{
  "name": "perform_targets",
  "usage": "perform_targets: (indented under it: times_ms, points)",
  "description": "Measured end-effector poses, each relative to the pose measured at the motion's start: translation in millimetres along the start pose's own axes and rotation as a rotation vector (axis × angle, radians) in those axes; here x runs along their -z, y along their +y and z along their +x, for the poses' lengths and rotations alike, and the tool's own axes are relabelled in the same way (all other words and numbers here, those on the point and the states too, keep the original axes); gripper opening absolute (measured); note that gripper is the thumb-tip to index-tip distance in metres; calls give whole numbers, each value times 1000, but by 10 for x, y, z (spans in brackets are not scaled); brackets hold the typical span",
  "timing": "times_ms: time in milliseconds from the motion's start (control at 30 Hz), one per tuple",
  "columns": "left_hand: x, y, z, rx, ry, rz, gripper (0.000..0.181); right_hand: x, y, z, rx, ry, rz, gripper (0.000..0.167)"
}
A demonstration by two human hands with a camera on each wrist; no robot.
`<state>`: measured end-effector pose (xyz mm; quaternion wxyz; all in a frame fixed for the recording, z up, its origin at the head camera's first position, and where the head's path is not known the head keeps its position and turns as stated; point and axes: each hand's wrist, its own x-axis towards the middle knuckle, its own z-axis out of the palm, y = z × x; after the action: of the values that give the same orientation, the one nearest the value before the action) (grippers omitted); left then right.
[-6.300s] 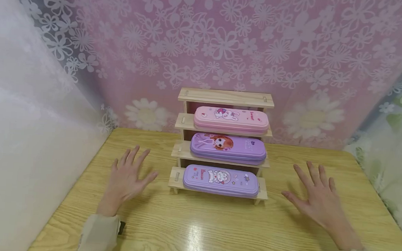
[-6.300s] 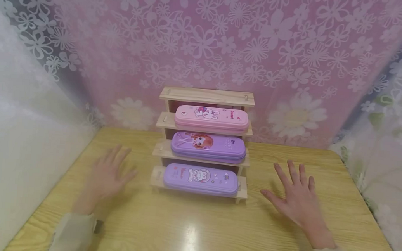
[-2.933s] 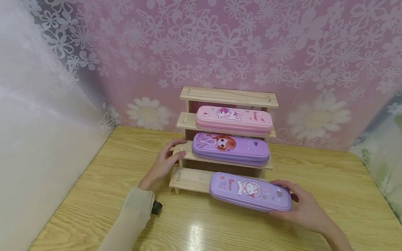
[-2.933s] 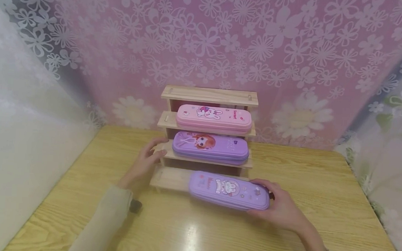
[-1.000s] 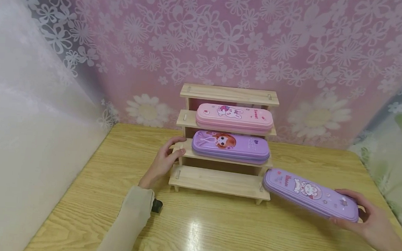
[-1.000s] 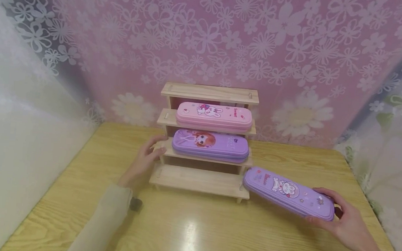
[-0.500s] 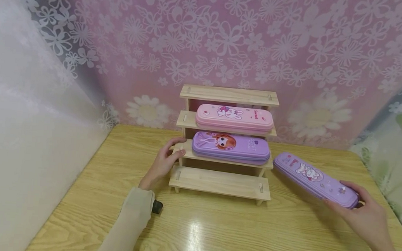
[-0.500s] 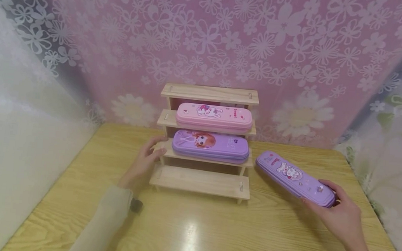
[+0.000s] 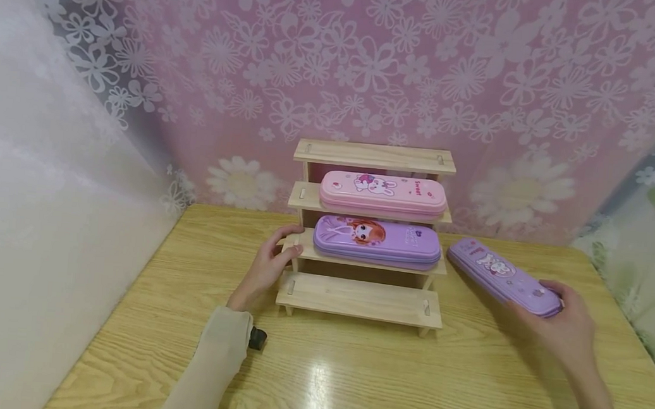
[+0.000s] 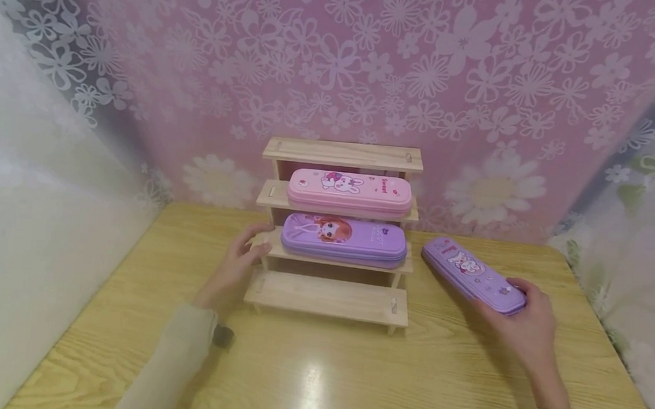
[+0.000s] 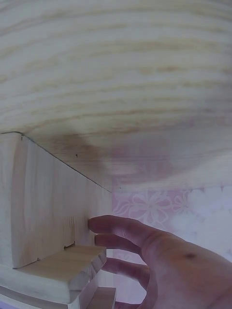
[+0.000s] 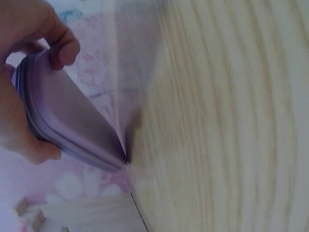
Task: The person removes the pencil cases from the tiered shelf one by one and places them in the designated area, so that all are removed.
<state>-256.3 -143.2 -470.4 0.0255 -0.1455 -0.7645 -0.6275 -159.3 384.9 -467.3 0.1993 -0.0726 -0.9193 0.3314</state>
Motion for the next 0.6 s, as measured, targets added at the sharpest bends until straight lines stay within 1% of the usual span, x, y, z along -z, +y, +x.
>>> perform_targets:
  times_ms: [133,233,467,600]
  points:
    - [2,5,-4,2,-6,-1,36,-96,-52,23,-3,-15,-25,71]
    - [6,10,-6,-1,-10,2,36,-135,-90,26,-7,-57,-30,73]
    - [-5,-9,4,3,8,-3,37,-135,-128,-9,48,-261,-36,77]
    - [-17,-10,7,2,9,-8,36,-150,-140,-63,31,-336,-50,80]
